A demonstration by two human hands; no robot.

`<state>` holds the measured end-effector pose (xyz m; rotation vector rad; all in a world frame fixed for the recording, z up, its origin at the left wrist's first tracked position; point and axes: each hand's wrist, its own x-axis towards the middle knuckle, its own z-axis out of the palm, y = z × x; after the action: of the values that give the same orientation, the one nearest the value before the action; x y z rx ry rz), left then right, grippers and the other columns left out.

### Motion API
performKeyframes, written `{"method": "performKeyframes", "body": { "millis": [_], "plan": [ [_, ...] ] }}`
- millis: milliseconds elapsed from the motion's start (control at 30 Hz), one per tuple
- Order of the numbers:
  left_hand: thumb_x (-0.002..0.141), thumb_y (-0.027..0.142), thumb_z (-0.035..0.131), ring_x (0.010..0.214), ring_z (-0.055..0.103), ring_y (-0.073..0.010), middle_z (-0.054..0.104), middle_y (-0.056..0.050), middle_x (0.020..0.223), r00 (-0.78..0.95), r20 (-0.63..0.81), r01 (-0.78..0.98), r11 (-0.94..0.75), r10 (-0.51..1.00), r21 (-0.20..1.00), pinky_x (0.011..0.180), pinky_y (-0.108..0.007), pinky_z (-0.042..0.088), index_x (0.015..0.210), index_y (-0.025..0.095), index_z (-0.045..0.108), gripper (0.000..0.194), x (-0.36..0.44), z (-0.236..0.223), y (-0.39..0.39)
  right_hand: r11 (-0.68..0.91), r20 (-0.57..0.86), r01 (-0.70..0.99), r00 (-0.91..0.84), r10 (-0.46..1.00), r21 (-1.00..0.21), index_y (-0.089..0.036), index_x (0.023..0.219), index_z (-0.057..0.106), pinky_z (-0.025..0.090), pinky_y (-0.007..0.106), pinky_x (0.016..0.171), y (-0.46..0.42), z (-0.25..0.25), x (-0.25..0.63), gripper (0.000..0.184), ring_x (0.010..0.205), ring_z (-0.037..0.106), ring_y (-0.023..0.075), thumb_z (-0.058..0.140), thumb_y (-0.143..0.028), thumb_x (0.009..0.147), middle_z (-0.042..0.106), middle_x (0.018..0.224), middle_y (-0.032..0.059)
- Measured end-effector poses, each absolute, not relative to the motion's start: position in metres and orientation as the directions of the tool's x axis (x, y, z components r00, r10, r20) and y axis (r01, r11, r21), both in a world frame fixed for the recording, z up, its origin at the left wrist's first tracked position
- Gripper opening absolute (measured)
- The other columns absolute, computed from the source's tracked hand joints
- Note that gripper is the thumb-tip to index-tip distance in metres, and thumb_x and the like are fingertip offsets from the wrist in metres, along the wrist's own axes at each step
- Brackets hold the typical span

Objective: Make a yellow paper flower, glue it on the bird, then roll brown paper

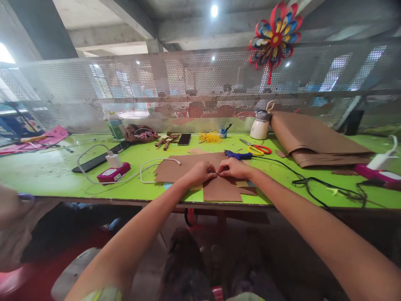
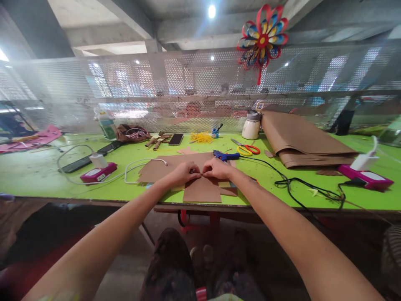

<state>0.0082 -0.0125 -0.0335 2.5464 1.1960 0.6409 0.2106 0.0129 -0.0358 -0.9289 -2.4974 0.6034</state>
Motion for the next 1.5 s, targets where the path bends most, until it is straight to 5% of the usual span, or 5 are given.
{"method": "performKeyframes", "body": {
  "millis": [367,767,1133,1500],
  "plan": [
    [0.077,0.027,0.051,0.059,0.048,-0.0128,0.059,-0.003,0.067,0.580,0.299,0.661,-0.652,0.758,0.372,0.054,-0.022,0.034,0.077,0.014,0.064,0.018,0.012,-0.034,-0.016,0.780,0.264,0.532,-0.742,0.617,-0.328,-0.013,0.076,0.067,0.038,0.024,0.061,0.007,-0.030,0.208,0.009,0.068,0.054,0.0146,0.061,-0.019,0.073,0.064,0.073,0.0047],
    [0.071,0.015,0.050,0.070,0.053,-0.0151,0.066,-0.005,0.080,0.634,0.181,0.643,-0.642,0.752,0.417,0.063,-0.021,0.040,0.094,0.015,0.069,0.030,-0.007,-0.028,-0.009,0.726,0.143,0.627,-0.721,0.678,-0.284,-0.012,0.082,0.067,0.038,0.022,0.060,0.000,-0.021,0.227,0.013,0.068,0.054,0.0143,0.059,-0.012,0.072,0.065,0.076,0.0049],
    [0.074,0.009,0.047,0.071,0.053,-0.0140,0.057,-0.006,0.082,0.706,0.185,0.634,-0.727,0.683,0.265,0.064,-0.020,0.039,0.104,0.018,0.067,0.038,-0.010,-0.021,-0.019,0.779,0.068,0.626,-0.776,0.628,-0.041,-0.014,0.087,0.062,0.035,0.023,0.061,-0.012,-0.010,0.224,0.016,0.076,0.053,0.0161,0.055,-0.007,0.074,0.063,0.087,0.0069],
    [0.085,0.018,0.044,0.076,0.050,-0.0169,0.056,-0.009,0.082,0.751,0.310,0.599,-0.799,0.583,0.053,0.068,-0.025,0.037,0.103,0.019,0.067,0.030,-0.008,-0.031,-0.029,0.768,0.235,0.581,-0.813,0.532,0.270,-0.013,0.087,0.055,0.035,0.029,0.070,-0.032,-0.027,0.222,0.010,0.084,0.049,0.0207,0.047,-0.011,0.083,0.056,0.088,0.0099]
  ]
}}
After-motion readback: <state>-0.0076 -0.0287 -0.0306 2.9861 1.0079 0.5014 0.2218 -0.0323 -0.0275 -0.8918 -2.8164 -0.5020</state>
